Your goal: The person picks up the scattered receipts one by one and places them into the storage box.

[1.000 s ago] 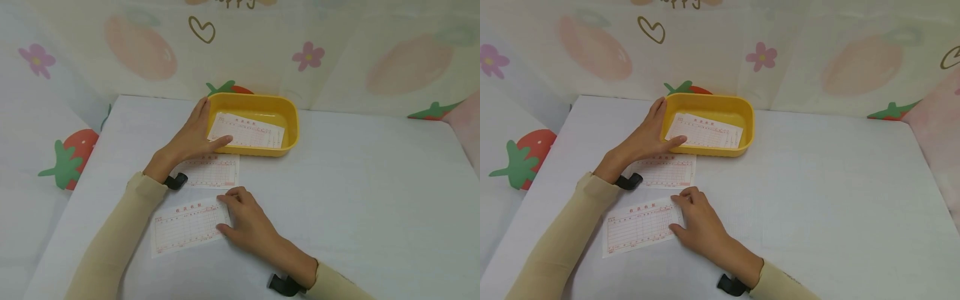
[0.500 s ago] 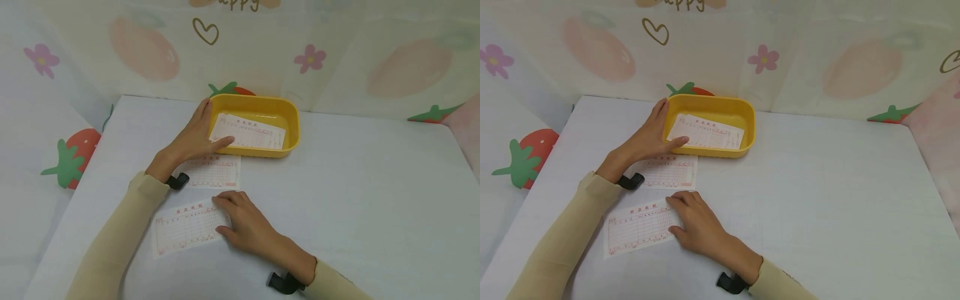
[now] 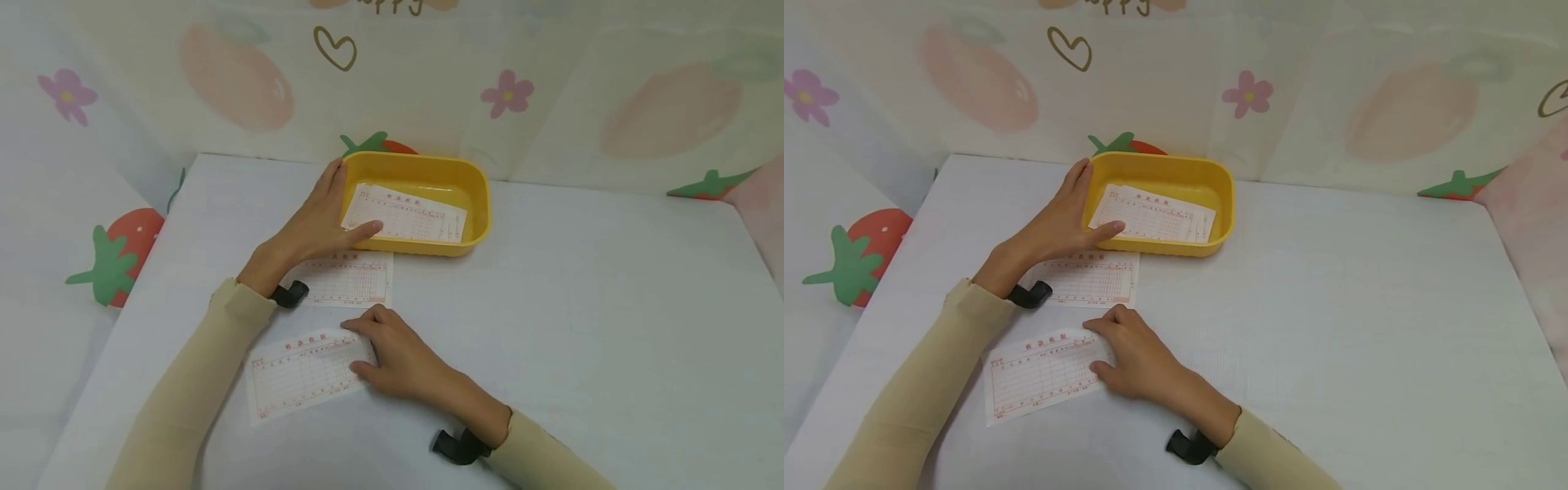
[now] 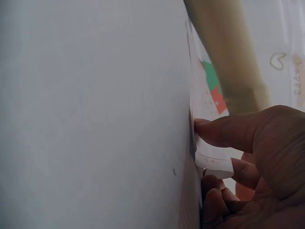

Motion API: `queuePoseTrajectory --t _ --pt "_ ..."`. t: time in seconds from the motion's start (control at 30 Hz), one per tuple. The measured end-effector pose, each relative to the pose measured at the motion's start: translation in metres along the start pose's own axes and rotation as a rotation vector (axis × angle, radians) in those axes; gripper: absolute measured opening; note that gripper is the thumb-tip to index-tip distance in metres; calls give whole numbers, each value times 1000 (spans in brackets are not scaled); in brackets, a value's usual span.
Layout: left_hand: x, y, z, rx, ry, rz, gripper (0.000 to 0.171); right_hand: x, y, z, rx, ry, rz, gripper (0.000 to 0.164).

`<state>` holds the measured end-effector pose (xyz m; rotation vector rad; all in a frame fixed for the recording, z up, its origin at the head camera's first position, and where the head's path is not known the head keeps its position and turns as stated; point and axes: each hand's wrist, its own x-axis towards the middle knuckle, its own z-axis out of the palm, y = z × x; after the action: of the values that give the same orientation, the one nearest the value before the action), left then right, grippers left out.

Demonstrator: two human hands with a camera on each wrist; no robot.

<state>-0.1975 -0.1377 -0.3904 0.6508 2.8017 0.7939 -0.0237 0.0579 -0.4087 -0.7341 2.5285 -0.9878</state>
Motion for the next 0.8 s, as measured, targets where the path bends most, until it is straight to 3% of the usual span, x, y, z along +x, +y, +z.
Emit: queuePoseTrajectory --t 0.43,0.8 --pt "1 3 -2 -21 -6 -6 127 0 9 1 123 113 -72 19" --pt "0 0 0 -20 -8 -25 129 -10 22 -14 266 119 2 12"
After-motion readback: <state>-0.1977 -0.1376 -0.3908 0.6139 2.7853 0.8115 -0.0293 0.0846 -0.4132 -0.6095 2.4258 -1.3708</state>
